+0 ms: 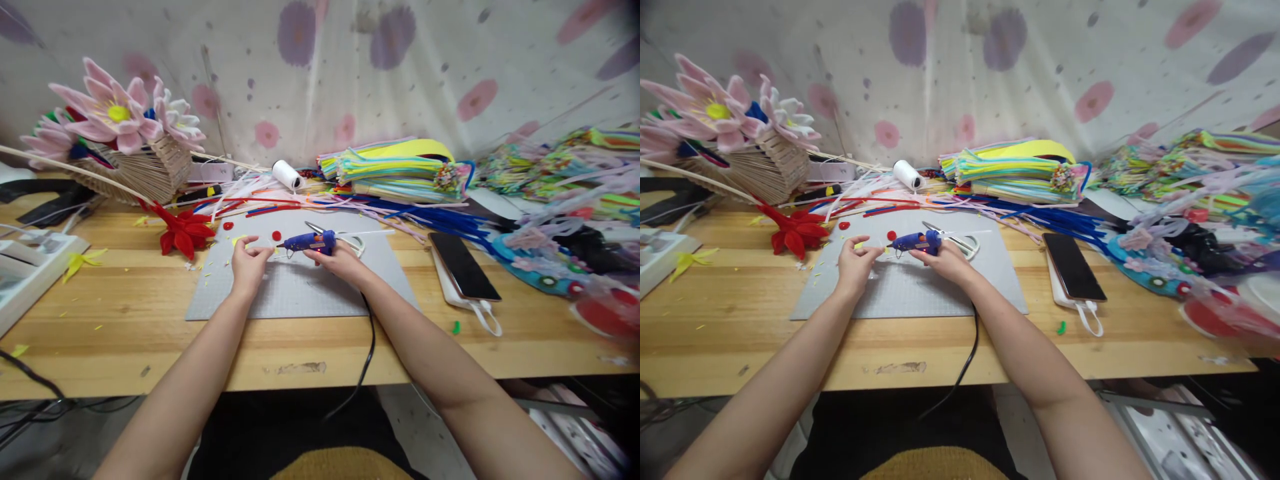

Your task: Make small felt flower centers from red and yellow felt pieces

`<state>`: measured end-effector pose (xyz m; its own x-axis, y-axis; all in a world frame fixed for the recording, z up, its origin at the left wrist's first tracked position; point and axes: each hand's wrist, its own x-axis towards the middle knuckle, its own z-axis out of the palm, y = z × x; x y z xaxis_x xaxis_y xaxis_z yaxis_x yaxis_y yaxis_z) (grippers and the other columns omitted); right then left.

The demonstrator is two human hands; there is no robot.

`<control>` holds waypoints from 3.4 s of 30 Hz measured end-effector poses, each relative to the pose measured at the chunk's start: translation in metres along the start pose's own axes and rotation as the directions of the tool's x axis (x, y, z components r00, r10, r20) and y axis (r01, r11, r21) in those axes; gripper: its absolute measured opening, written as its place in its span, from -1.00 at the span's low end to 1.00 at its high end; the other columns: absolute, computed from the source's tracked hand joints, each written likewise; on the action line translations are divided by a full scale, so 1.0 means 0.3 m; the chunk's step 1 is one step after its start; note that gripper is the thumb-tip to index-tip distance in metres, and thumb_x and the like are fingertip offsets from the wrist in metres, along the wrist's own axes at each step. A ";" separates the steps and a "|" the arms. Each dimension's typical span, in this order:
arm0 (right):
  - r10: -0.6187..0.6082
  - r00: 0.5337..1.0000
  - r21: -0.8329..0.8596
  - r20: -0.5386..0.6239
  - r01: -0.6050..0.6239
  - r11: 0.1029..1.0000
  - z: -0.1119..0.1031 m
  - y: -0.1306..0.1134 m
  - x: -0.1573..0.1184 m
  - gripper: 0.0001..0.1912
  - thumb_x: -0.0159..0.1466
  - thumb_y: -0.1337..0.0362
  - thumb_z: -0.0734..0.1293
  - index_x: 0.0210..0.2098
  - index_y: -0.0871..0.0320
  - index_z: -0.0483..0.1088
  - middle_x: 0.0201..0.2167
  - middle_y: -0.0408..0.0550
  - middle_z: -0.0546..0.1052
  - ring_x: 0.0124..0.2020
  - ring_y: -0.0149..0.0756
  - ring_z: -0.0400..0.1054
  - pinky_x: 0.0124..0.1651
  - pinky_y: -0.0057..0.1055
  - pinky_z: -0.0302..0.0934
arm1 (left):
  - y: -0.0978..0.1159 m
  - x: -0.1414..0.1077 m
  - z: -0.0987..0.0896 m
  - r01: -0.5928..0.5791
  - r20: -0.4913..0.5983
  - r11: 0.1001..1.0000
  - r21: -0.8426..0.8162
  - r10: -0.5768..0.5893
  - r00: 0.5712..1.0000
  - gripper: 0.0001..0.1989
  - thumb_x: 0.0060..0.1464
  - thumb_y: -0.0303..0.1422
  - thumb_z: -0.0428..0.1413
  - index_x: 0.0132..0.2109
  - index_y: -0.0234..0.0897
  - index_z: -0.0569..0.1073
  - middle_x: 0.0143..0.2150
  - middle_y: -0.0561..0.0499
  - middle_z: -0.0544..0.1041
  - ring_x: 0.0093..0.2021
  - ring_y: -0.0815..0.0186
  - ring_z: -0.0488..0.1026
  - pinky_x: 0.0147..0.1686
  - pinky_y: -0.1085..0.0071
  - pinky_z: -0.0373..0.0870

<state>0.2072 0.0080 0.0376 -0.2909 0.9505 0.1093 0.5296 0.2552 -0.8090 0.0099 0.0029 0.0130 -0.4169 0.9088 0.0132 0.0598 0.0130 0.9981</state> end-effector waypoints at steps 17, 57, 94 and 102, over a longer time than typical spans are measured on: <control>0.011 1.000 -0.010 -0.002 -0.011 1.000 -0.006 -0.017 -0.002 -0.61 0.09 -0.06 0.30 -0.34 0.13 0.49 -0.58 -0.15 0.47 -0.52 -0.38 0.32 -0.39 -0.48 0.14 | 0.006 -0.004 0.003 -0.008 0.004 1.000 -0.012 0.008 1.000 -0.55 -0.33 -0.36 0.25 -0.21 -0.24 0.29 -0.55 0.14 0.44 -0.51 0.39 0.39 -0.45 0.46 0.22; 0.247 0.869 0.053 -0.428 -0.249 0.967 -0.250 0.153 -0.006 -0.52 0.08 -0.12 0.25 -0.64 0.19 0.32 -0.80 -0.19 0.25 -0.73 -0.48 0.12 -0.60 -0.49 0.05 | 0.015 0.028 -0.022 0.137 0.102 0.960 -0.244 -0.115 0.988 -0.42 -0.40 -0.31 0.31 -0.19 -0.28 0.23 -0.47 0.10 0.45 -0.48 0.44 0.34 -0.47 0.49 0.16; 0.104 0.954 0.419 0.282 -0.220 0.881 0.060 -0.118 0.071 -0.55 -0.06 0.28 0.45 -0.24 0.13 0.20 -0.43 -0.17 0.47 -0.42 -0.44 0.35 -0.34 -0.46 0.23 | 0.048 -0.009 -0.013 0.311 0.240 0.812 -0.494 -0.217 0.946 -0.54 -0.35 -0.52 0.27 -0.26 -0.22 0.26 -0.52 0.20 0.35 -0.53 0.52 0.31 -0.51 0.58 0.14; 0.143 0.973 0.622 0.184 -0.227 0.749 0.180 -0.131 0.129 -0.65 -0.05 0.43 0.41 -0.39 0.14 0.15 -0.65 -0.33 0.37 -0.59 -0.54 0.29 -0.42 -0.51 0.26 | 0.048 -0.019 -0.016 0.280 0.275 0.847 -0.451 -0.167 0.947 -0.54 -0.36 -0.47 0.29 -0.23 -0.26 0.30 -0.57 0.18 0.38 -0.57 0.51 0.27 -0.56 0.57 0.08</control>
<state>0.1320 0.0253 0.0425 -0.3540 0.9281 -0.1152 -0.0326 -0.1353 -0.9903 0.0088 -0.0041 0.0277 -0.1554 0.9730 -0.1707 -0.4750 0.0779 0.8765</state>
